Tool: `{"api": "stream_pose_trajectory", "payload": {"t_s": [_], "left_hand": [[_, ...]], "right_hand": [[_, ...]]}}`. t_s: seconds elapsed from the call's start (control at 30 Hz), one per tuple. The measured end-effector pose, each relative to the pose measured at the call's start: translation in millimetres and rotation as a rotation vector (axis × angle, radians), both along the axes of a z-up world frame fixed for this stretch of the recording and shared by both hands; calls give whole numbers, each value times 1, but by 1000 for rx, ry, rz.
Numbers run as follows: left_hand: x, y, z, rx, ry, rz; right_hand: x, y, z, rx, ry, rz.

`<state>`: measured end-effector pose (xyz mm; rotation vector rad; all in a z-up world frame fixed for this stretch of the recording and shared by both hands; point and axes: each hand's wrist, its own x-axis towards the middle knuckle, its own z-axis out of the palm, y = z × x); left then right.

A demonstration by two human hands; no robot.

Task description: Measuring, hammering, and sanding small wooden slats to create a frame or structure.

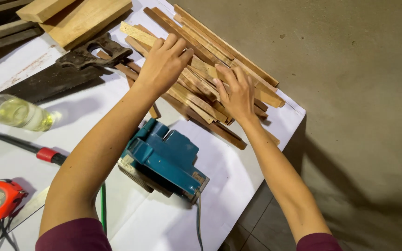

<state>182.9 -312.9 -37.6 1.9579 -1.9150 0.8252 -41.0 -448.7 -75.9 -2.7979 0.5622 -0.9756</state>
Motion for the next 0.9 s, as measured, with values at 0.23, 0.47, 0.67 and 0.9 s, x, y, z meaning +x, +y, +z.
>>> {"api": "stream_pose_trajectory", "payload": {"t_s": [0.23,0.47,0.67,0.9], "left_hand": [[-10,79,38,-78,-1,20],[-23,160,57,-169,42,116],[-36,236,71,-212,117,170],[-52,331,78,-197,169,254]], "right_hand": [[6,64,46,-46,-67,98],[13,123,77,-21,-40,219],[19,183,106,-32,-24,316],[30,255,117,94,32,438]]}}
